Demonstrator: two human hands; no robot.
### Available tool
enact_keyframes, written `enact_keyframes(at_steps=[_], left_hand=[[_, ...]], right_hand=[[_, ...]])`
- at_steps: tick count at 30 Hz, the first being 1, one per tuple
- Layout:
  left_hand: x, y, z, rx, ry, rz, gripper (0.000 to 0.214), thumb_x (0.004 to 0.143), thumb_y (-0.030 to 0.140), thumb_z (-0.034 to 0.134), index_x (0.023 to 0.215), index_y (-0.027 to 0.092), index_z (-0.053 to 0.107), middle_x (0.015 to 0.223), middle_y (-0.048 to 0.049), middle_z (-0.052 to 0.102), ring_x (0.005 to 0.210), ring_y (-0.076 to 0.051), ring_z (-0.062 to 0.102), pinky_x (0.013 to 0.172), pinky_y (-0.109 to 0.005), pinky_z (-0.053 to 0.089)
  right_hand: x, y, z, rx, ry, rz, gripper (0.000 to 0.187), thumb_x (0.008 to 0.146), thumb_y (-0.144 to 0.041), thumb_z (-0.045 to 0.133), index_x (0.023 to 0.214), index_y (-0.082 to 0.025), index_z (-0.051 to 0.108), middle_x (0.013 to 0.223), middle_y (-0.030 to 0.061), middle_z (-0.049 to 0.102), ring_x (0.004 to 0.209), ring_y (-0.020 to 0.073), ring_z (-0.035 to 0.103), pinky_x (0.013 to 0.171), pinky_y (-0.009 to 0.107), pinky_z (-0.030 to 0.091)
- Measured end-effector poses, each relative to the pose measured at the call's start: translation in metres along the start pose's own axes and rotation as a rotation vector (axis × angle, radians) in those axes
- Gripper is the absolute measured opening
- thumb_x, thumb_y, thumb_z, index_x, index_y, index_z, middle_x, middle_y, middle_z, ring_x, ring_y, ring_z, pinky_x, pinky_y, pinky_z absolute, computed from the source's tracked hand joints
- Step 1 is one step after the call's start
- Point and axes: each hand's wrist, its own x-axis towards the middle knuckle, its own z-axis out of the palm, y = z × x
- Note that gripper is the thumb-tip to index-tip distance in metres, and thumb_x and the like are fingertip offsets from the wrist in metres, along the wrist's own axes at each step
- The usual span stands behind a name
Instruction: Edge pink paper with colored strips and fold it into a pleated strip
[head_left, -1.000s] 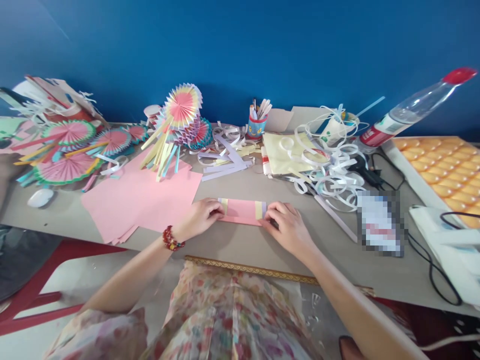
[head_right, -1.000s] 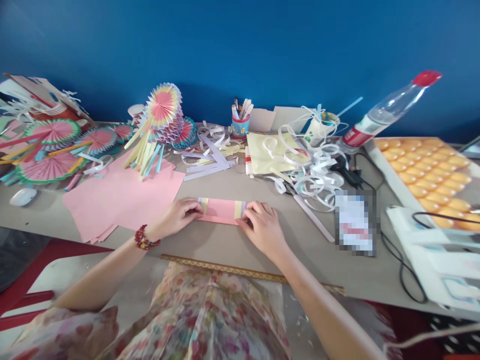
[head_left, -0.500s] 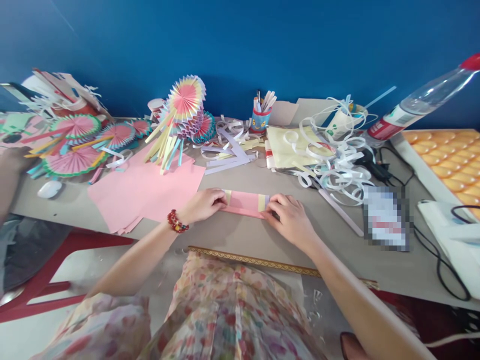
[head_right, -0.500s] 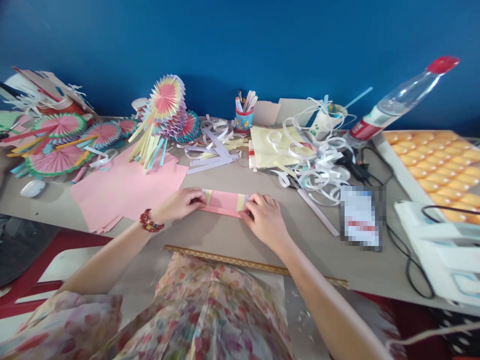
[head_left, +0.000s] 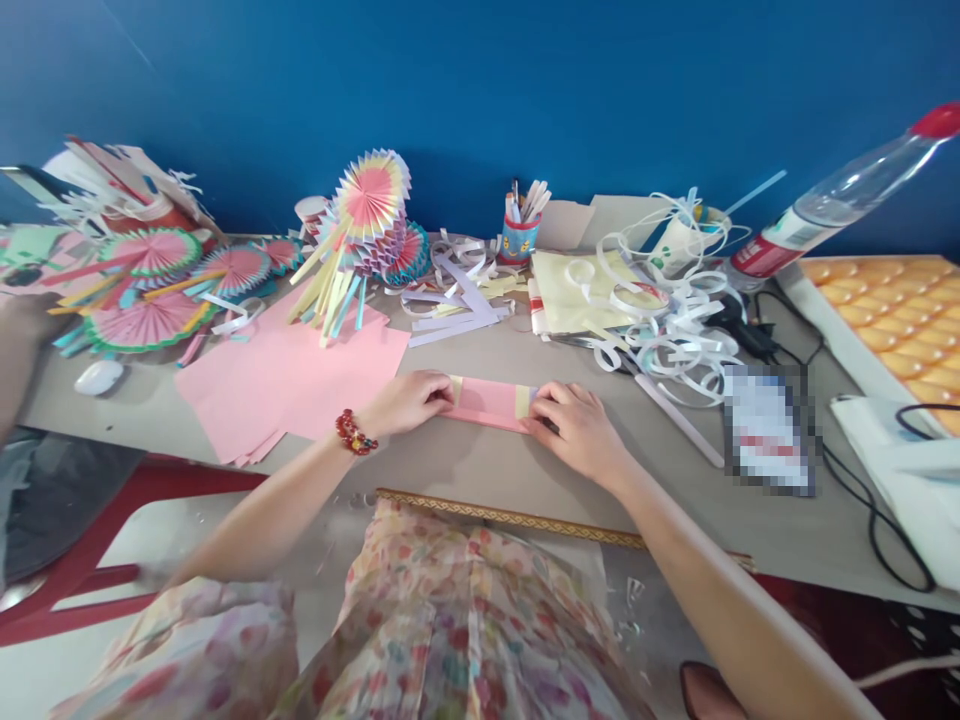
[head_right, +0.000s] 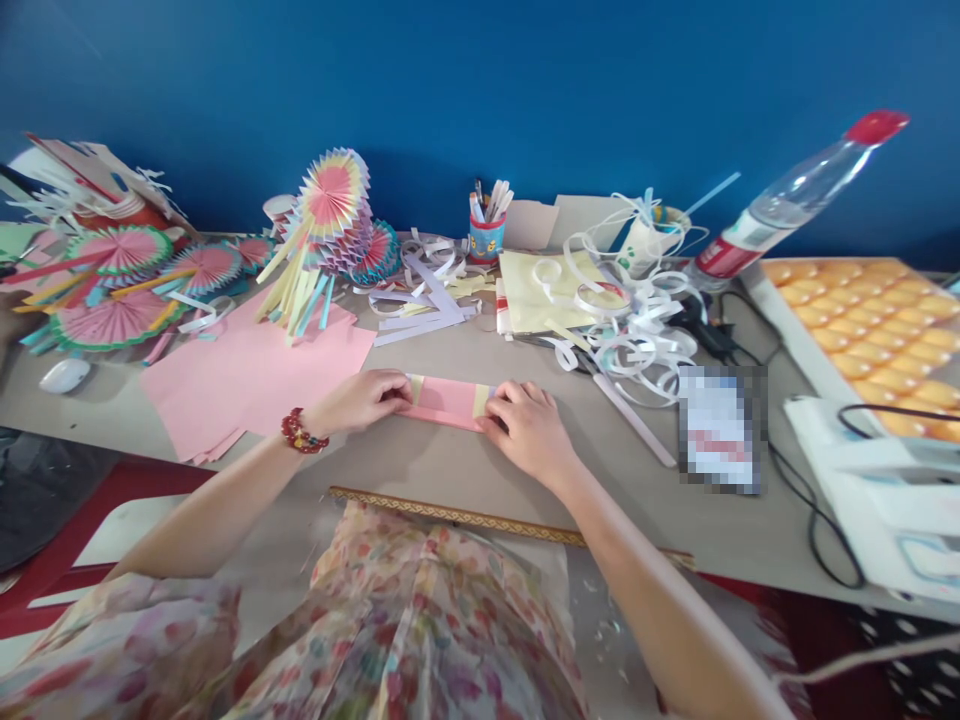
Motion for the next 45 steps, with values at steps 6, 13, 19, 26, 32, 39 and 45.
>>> enact_keyframes(at_steps=[6,13,19,26,32,39,45], left_hand=[[0.0015,0.0020,-0.0009,0.019,-0.016,0.021,0.012,0.087,0.019,0.051,0.080,0.020,0.060,0.084,-0.0010,0.064,0.079,-0.017,0.059,0.072,-0.026,0.041],[0.0010,0.0037,-0.0022,0.012,-0.006,0.036,0.013,0.088,0.020,0.049,0.080,0.020,0.059,0.084,-0.0009,0.063,0.079,-0.017,0.059,0.071,-0.026,0.041],[-0.0010,0.0029,-0.0018,0.009,-0.002,0.051,0.014,0.089,0.020,0.049,0.080,0.020,0.060,0.083,-0.0008,0.062,0.077,-0.016,0.058,0.071,-0.026,0.041],[-0.0024,0.0052,-0.0016,0.010,0.001,0.072,0.016,0.090,0.017,0.048,0.078,0.020,0.058,0.082,-0.0008,0.061,0.078,-0.016,0.058,0.071,-0.027,0.040],[-0.0017,0.0053,-0.0022,0.012,-0.002,0.075,0.015,0.090,0.018,0.048,0.079,0.020,0.058,0.082,-0.0005,0.061,0.076,-0.016,0.057,0.069,-0.026,0.040],[-0.0017,0.0057,-0.0009,0.024,0.001,0.077,0.015,0.090,0.015,0.049,0.079,0.020,0.057,0.082,0.0002,0.061,0.076,-0.016,0.057,0.069,-0.026,0.040],[-0.0016,0.0046,0.0011,0.039,0.007,0.074,0.014,0.090,0.014,0.048,0.080,0.020,0.056,0.083,-0.0003,0.061,0.077,-0.017,0.057,0.071,-0.026,0.040]], right_hand=[[0.0004,-0.0009,-0.0005,-0.005,-0.001,-0.003,0.020,0.094,-0.032,0.054,0.079,-0.023,0.063,0.097,0.0047,0.061,0.088,0.0218,0.051,0.078,0.035,0.036],[0.0006,-0.0012,-0.0005,-0.007,0.003,0.006,0.019,0.094,-0.032,0.054,0.081,-0.023,0.064,0.098,0.0052,0.061,0.090,0.0225,0.052,0.079,0.035,0.037],[0.0009,-0.0015,-0.0025,-0.019,-0.003,-0.005,0.018,0.093,-0.033,0.056,0.080,-0.024,0.064,0.098,0.0047,0.061,0.088,0.0217,0.052,0.077,0.034,0.037],[0.0026,-0.0010,-0.0050,-0.014,-0.045,-0.025,0.021,0.095,-0.032,0.055,0.078,-0.023,0.064,0.096,0.0041,0.059,0.088,0.0206,0.050,0.080,0.034,0.036],[0.0046,0.0015,-0.0071,0.014,-0.059,-0.072,0.023,0.095,-0.034,0.055,0.077,-0.022,0.064,0.095,0.0045,0.057,0.089,0.0206,0.049,0.082,0.034,0.036],[0.0065,0.0056,-0.0088,0.017,-0.093,-0.122,0.023,0.095,-0.032,0.054,0.078,-0.021,0.063,0.095,0.0045,0.057,0.091,0.0207,0.048,0.083,0.034,0.036],[0.0042,0.0035,-0.0090,-0.009,-0.087,-0.123,0.022,0.096,-0.033,0.052,0.080,-0.022,0.064,0.096,0.0054,0.057,0.092,0.0215,0.048,0.082,0.034,0.037]])
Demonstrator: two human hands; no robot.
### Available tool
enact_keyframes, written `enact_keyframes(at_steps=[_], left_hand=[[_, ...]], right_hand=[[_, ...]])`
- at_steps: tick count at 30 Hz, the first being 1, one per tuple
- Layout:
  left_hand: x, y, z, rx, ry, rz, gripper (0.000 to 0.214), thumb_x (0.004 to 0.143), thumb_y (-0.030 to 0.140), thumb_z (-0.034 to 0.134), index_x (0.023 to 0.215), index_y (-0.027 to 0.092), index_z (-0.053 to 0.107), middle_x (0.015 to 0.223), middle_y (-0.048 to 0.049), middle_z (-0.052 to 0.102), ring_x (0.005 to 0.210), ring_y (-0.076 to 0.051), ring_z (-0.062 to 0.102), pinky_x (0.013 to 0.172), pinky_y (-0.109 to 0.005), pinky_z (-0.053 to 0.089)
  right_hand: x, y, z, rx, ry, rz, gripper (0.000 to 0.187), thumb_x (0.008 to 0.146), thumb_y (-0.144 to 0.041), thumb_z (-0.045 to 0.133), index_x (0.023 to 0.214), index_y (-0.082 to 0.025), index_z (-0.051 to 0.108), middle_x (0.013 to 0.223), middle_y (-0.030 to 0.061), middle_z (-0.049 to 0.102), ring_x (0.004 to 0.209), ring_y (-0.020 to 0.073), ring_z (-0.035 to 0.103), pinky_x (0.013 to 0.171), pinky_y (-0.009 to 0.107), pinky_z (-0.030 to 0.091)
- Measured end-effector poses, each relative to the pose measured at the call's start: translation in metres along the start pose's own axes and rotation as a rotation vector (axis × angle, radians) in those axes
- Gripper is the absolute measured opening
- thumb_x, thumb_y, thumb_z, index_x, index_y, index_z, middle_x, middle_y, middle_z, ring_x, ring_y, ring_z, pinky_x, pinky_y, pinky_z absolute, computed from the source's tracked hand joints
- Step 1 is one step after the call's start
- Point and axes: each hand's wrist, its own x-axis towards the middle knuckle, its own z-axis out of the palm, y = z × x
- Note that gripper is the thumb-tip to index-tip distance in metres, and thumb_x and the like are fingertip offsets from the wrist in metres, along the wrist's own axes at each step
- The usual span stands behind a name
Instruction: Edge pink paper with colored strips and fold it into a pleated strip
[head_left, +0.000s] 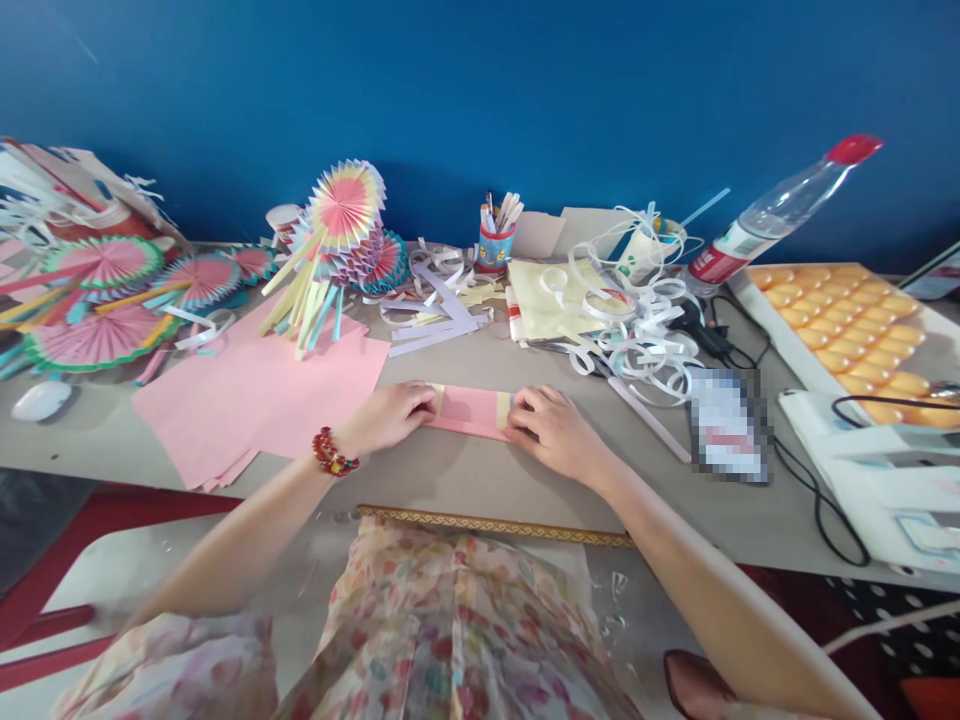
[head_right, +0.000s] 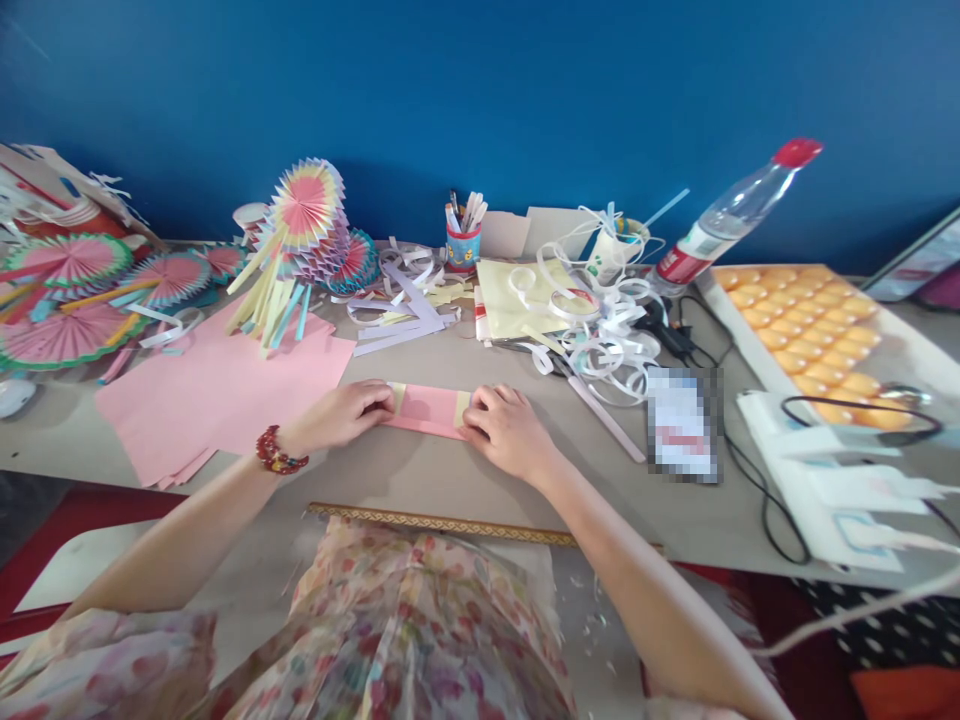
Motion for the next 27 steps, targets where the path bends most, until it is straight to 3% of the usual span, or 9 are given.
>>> enact_keyframes(at_steps=[20,27], left_hand=[[-0.0010,0.0021,0.0031,0.068,-0.017,-0.046,0.013,0.090,0.010,0.047,0.085,0.019,0.056,0.090,-0.0025,0.060,0.085,-0.018,0.059,0.078,-0.030,0.043],[0.0001,0.0006,0.0015,0.069,-0.032,-0.034,0.014,0.089,0.010,0.047,0.085,0.019,0.057,0.091,-0.0017,0.059,0.083,-0.018,0.059,0.076,-0.029,0.043]], right_hand=[[-0.0013,-0.0081,-0.0025,-0.158,0.001,-0.024,0.024,0.099,-0.034,0.048,0.085,-0.022,0.065,0.096,0.0059,0.056,0.096,0.0220,0.047,0.083,0.033,0.036],[-0.0031,-0.0061,0.0011,-0.123,0.014,0.001,0.026,0.099,-0.037,0.049,0.085,-0.021,0.064,0.098,0.0062,0.056,0.096,0.0219,0.048,0.085,0.034,0.037]])
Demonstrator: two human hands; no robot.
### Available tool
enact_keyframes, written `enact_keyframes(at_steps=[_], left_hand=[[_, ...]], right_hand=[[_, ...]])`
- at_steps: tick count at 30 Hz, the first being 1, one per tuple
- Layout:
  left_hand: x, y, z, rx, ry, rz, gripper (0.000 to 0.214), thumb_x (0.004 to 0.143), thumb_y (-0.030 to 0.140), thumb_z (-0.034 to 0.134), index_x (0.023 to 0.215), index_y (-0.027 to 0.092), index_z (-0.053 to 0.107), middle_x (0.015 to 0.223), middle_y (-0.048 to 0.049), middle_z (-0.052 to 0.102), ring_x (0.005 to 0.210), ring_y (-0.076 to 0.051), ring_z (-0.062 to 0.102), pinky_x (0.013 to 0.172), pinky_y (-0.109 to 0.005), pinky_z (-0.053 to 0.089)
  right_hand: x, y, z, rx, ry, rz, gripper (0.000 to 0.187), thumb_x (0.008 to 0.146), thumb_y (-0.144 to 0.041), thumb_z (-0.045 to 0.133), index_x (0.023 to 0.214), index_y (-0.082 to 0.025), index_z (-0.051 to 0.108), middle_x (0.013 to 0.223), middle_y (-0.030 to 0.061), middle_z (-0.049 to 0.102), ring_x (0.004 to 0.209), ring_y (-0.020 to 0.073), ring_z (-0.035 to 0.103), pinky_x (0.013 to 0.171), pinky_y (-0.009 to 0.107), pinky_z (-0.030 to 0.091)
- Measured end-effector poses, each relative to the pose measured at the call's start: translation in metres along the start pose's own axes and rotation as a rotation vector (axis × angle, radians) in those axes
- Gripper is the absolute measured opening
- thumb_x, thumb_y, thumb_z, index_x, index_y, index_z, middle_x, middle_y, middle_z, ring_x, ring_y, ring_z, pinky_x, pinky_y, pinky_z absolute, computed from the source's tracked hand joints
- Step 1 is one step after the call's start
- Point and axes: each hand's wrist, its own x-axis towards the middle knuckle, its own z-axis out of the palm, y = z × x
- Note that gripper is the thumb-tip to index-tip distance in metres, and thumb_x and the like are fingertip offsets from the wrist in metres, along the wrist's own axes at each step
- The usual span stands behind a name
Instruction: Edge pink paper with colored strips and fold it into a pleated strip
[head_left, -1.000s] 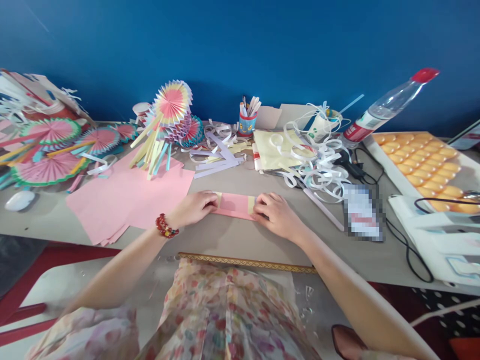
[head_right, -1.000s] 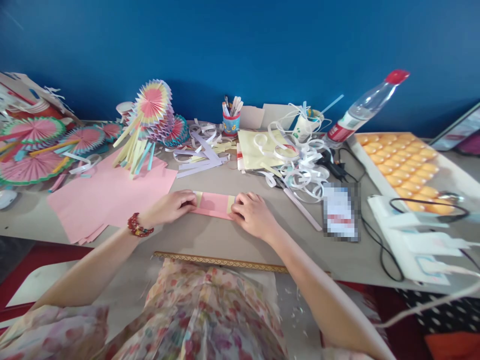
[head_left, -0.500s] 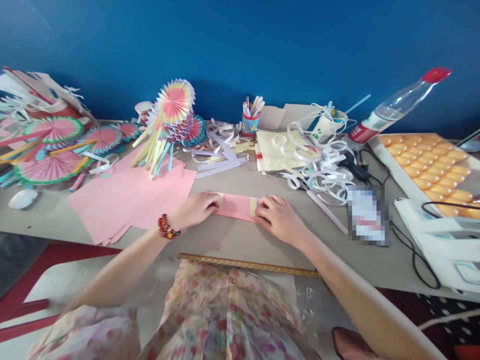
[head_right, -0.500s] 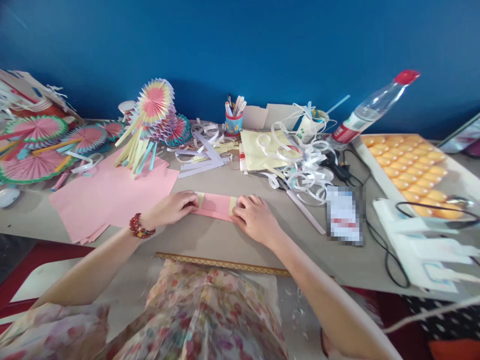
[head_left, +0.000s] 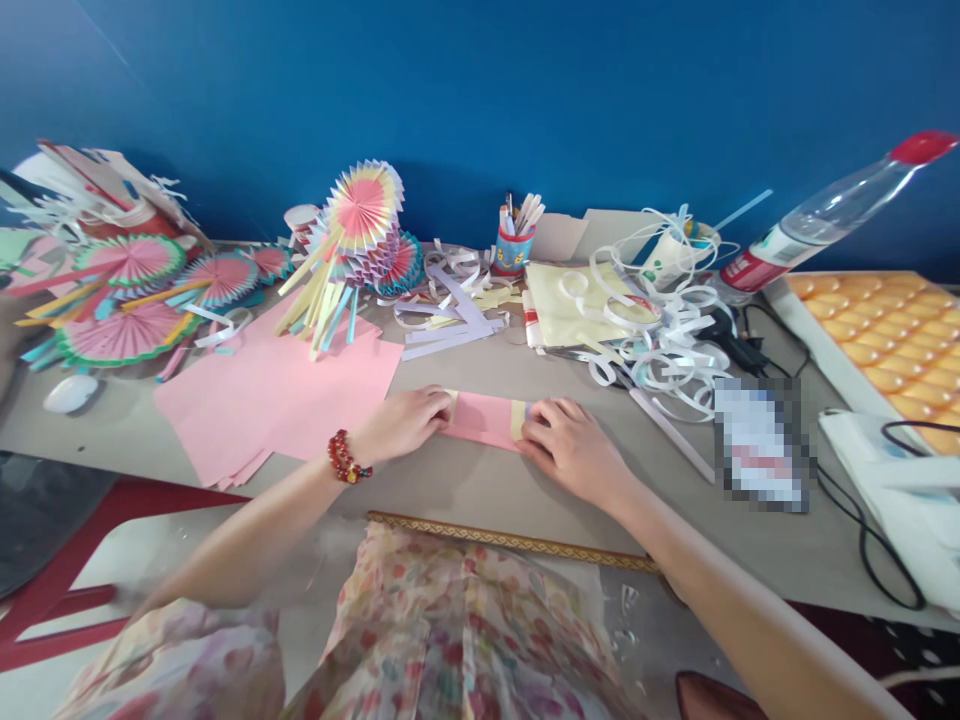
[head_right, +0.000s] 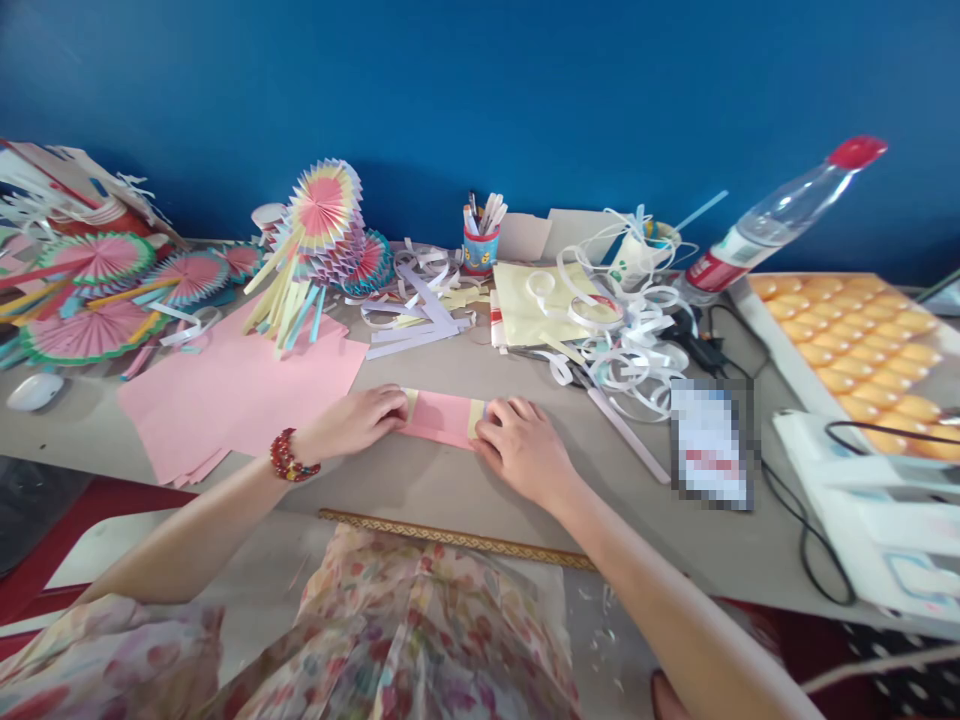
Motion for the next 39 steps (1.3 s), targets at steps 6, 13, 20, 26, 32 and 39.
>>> enact_keyframes(at_steps=[6,13,20,26,32,39], left_hand=[[-0.003,0.000,-0.001,-0.024,0.007,0.009,0.015,0.090,0.010,0.047,0.082,0.019,0.055,0.087,-0.0002,0.061,0.081,-0.016,0.059,0.073,-0.027,0.042],[-0.005,0.000,0.000,-0.059,0.035,0.000,0.014,0.093,0.012,0.047,0.083,0.020,0.054,0.086,0.0002,0.060,0.080,-0.016,0.059,0.071,-0.027,0.041],[-0.006,0.002,0.000,-0.030,0.050,0.000,0.015,0.092,0.011,0.047,0.082,0.020,0.053,0.087,-0.0004,0.059,0.081,-0.017,0.058,0.071,-0.027,0.041],[-0.010,0.005,0.006,0.017,0.084,-0.015,0.017,0.095,0.012,0.043,0.085,0.020,0.054,0.089,-0.0018,0.058,0.085,-0.018,0.059,0.073,-0.028,0.043],[-0.018,0.007,0.015,0.088,0.156,-0.055,0.014,0.099,0.019,0.042,0.097,0.019,0.056,0.095,-0.0047,0.060,0.090,-0.020,0.057,0.080,-0.033,0.044],[-0.023,0.001,0.028,0.292,0.210,0.134,0.039,0.098,0.014,0.041,0.129,0.031,0.056,0.141,-0.0040,0.051,0.126,-0.025,0.044,0.105,-0.046,0.033]], right_hand=[[-0.001,0.002,0.003,0.038,0.024,0.018,0.025,0.097,-0.037,0.052,0.084,-0.021,0.065,0.098,0.0061,0.057,0.096,0.0218,0.049,0.084,0.033,0.037],[0.000,0.001,0.002,0.037,0.018,0.023,0.024,0.097,-0.036,0.053,0.084,-0.020,0.064,0.098,0.0060,0.057,0.094,0.0213,0.049,0.083,0.033,0.037],[0.001,0.000,0.001,0.018,-0.004,0.026,0.026,0.098,-0.037,0.051,0.082,-0.020,0.063,0.096,0.0057,0.056,0.093,0.0213,0.048,0.081,0.033,0.037],[0.000,0.000,0.002,0.029,0.008,0.025,0.024,0.097,-0.036,0.052,0.082,-0.020,0.063,0.095,0.0057,0.056,0.093,0.0215,0.049,0.082,0.033,0.037],[-0.003,-0.003,0.002,0.033,0.038,0.058,0.022,0.097,-0.033,0.052,0.082,-0.020,0.061,0.096,0.0065,0.058,0.092,0.0224,0.050,0.082,0.034,0.039],[-0.008,-0.015,0.008,0.053,0.138,0.106,0.012,0.096,-0.024,0.051,0.098,-0.020,0.062,0.113,0.0095,0.061,0.107,0.0253,0.052,0.094,0.039,0.041]])
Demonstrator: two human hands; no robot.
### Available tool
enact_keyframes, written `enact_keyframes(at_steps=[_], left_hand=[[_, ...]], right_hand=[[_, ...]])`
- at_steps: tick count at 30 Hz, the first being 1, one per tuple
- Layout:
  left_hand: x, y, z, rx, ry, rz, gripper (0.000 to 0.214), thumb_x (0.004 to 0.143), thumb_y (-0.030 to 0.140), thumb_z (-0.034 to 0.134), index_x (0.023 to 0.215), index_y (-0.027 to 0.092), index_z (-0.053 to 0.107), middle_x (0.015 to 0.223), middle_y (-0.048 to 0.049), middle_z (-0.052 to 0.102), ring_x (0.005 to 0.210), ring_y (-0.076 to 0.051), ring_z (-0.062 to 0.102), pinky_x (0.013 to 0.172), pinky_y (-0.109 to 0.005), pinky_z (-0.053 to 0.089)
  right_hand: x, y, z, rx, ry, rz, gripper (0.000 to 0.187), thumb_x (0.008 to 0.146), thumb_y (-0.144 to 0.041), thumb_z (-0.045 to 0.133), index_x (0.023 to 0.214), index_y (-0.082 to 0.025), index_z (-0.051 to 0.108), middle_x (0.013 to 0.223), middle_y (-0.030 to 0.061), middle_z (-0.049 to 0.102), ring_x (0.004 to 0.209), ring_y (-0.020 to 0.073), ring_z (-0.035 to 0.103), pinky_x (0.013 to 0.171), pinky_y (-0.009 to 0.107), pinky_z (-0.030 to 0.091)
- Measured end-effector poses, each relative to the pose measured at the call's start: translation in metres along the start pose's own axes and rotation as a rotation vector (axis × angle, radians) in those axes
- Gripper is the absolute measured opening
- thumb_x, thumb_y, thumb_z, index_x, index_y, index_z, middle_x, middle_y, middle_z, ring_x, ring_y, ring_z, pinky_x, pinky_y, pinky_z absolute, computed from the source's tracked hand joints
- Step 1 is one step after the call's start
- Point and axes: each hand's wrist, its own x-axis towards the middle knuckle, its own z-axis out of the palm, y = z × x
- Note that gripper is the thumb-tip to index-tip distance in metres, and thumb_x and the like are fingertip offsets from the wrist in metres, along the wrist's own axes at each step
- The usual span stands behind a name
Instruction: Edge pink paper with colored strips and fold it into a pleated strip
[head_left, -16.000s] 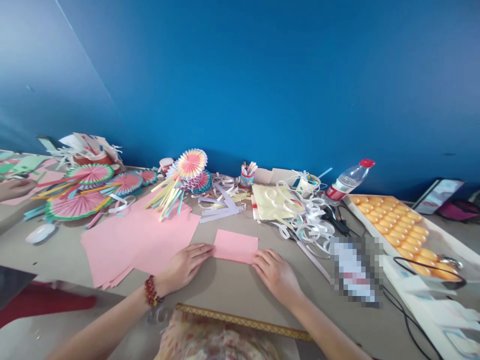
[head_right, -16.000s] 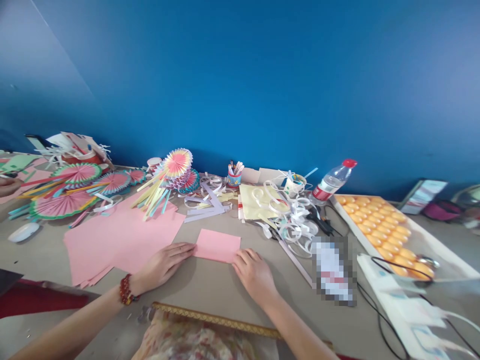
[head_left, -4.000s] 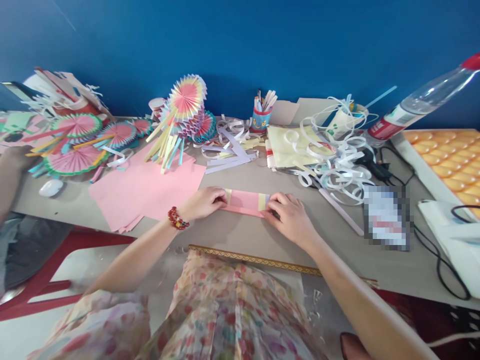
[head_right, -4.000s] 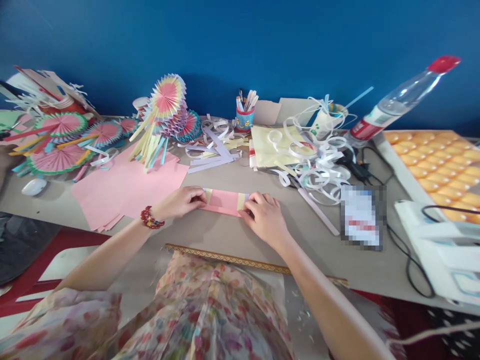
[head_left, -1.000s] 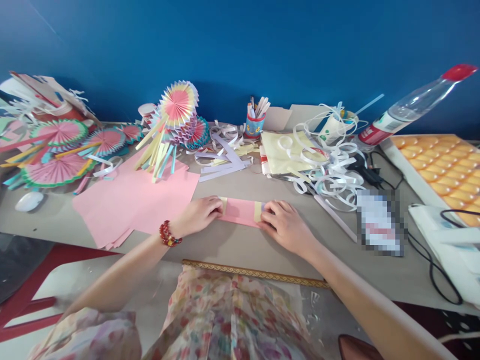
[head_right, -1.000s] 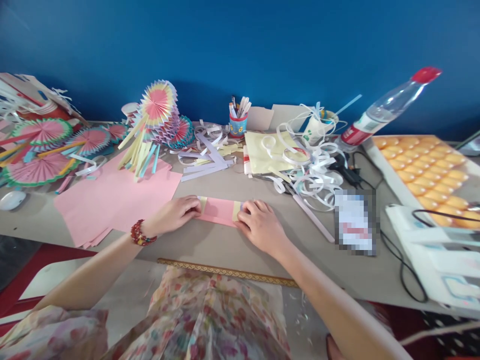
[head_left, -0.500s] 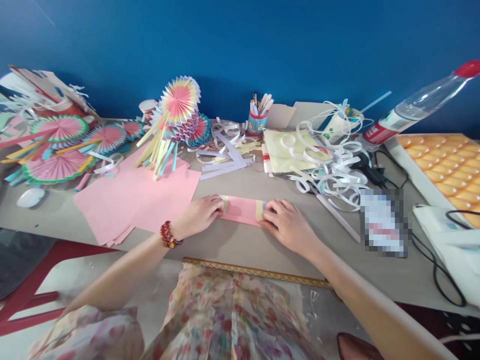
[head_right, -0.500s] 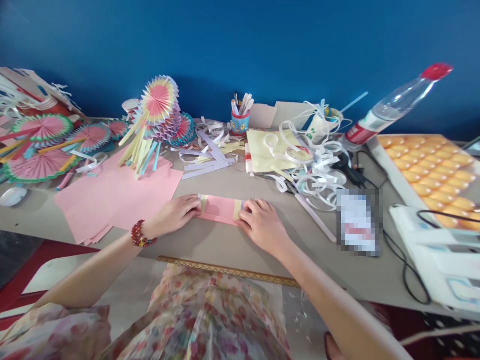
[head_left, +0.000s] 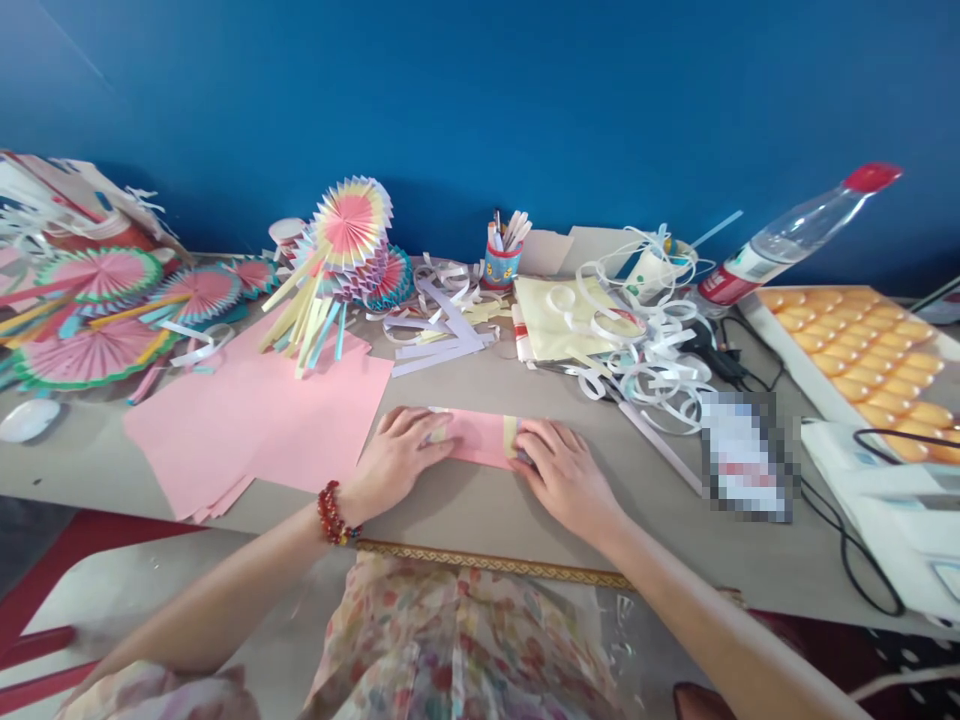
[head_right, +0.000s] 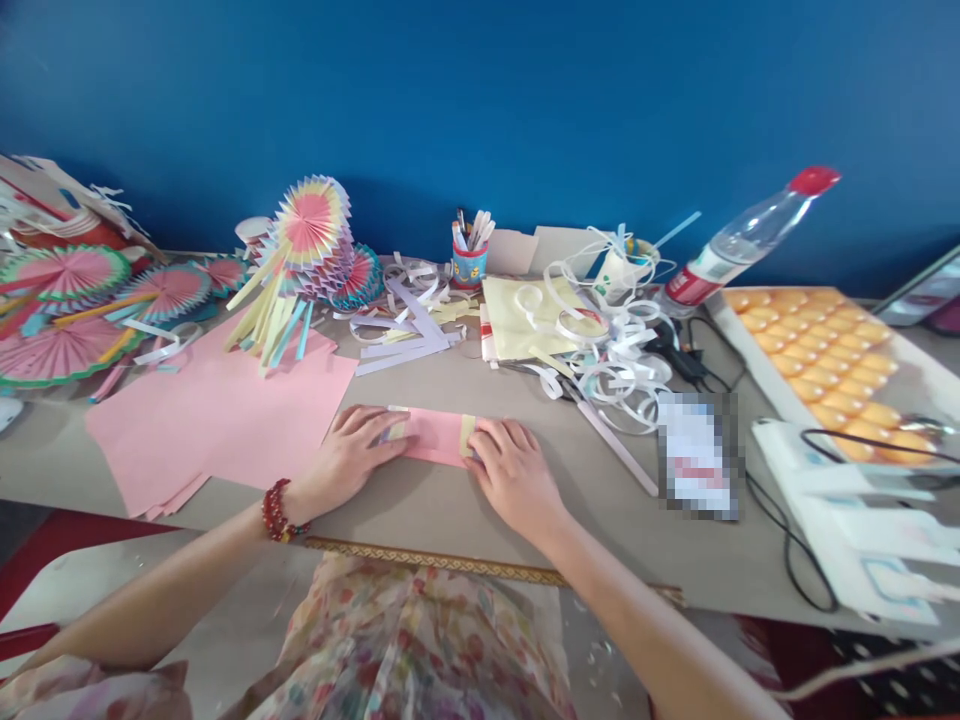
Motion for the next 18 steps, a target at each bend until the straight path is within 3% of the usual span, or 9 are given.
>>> enact_keyframes(at_steps=[3,6,10,14,18], left_hand=[[-0.002,0.002,0.000,0.070,-0.070,0.097,0.041,0.100,0.015,0.038,0.134,0.033,0.053,0.149,0.0013,0.045,0.138,-0.025,0.033,0.114,-0.051,0.020],[-0.006,0.005,-0.004,0.107,-0.133,0.111,0.045,0.101,0.018,0.035,0.144,0.030,0.043,0.154,0.0022,0.038,0.145,-0.025,0.022,0.118,-0.052,0.008],[-0.013,0.005,-0.007,0.100,-0.159,0.119,0.059,0.101,0.041,0.036,0.155,0.024,0.018,0.159,-0.0014,0.025,0.149,-0.027,0.013,0.119,-0.052,-0.005],[-0.015,0.002,-0.009,0.064,-0.184,0.146,0.079,0.095,0.063,0.035,0.156,0.022,0.007,0.160,-0.0052,0.023,0.148,-0.027,0.015,0.120,-0.051,-0.004],[-0.015,0.001,-0.008,0.045,-0.191,0.146,0.082,0.094,0.066,0.035,0.156,0.022,0.006,0.159,-0.0070,0.024,0.147,-0.027,0.020,0.120,-0.050,-0.002]], right_hand=[[-0.002,-0.004,0.002,-0.020,0.030,-0.053,0.020,0.096,-0.014,0.048,0.104,-0.023,0.064,0.125,0.0078,0.059,0.117,0.0246,0.049,0.104,0.042,0.036],[-0.004,-0.006,0.002,-0.045,0.025,-0.095,0.025,0.093,-0.010,0.050,0.103,-0.025,0.067,0.124,0.0058,0.061,0.117,0.0246,0.049,0.107,0.043,0.035],[-0.006,-0.006,-0.001,-0.029,0.005,-0.117,0.029,0.093,-0.011,0.048,0.109,-0.026,0.067,0.122,0.0043,0.064,0.116,0.0235,0.050,0.108,0.044,0.035],[-0.015,-0.002,-0.006,0.009,-0.055,-0.128,0.034,0.096,-0.021,0.045,0.126,-0.025,0.061,0.136,0.0043,0.058,0.124,0.0248,0.047,0.108,0.047,0.036],[-0.028,0.005,-0.006,-0.074,-0.120,-0.187,0.053,0.096,-0.039,0.050,0.146,-0.025,0.041,0.151,0.0030,0.043,0.137,0.0298,0.036,0.110,0.052,0.032]])
